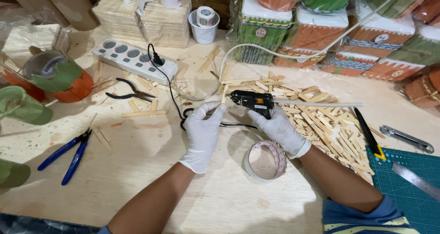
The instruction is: Cutting wooden sticks and gluing them onto a circular base to assemble a craft item.
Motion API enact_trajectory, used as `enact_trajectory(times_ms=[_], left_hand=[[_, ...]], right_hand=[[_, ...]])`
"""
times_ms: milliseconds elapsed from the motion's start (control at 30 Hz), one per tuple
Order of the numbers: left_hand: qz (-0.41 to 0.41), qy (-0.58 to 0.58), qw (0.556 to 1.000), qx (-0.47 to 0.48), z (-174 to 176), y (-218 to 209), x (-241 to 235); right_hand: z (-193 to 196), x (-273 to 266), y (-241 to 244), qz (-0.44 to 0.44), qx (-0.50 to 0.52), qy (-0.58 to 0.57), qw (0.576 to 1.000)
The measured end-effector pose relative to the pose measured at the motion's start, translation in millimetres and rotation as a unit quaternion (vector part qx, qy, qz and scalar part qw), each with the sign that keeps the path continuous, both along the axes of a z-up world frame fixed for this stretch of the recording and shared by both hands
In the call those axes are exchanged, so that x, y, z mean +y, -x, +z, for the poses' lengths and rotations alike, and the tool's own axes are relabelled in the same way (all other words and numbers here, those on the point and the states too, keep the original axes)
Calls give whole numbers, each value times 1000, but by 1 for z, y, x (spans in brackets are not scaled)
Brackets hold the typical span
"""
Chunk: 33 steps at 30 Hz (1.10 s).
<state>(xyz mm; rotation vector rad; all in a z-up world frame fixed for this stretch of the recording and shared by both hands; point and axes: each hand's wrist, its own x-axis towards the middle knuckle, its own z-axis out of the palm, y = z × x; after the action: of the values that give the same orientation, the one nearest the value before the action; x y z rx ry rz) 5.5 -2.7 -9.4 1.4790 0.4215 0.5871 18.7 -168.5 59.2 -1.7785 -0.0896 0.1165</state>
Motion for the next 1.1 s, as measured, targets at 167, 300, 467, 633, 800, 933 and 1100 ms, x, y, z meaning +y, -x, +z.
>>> enact_trajectory(times_ms=[167, 300, 467, 633, 800, 933, 1100], left_hand=[[0, -9, 1000, 14, 2, 5, 5], [10, -14, 1000, 20, -2, 2, 6], [18, -34, 999, 21, 16, 8, 2], [27, -18, 999, 20, 24, 10, 10], [32, 85, 996, -13, 50, 14, 23], [66, 105, 991, -48, 26, -6, 34], [72, 111, 990, -47, 18, -11, 38]], right_hand=[[24, 9, 8, -17, 5, 2, 1000], [17, 10, 6, -24, -19, 26, 999], [14, 9, 6, -21, -14, 33, 999], [-21, -1, -8, -50, 5, 5, 999], [-31, -20, -21, 18, -39, 76, 996], [14, -10, -5, 62, -64, 191, 978], [-4, -6, -41, 219, -270, 363, 865]])
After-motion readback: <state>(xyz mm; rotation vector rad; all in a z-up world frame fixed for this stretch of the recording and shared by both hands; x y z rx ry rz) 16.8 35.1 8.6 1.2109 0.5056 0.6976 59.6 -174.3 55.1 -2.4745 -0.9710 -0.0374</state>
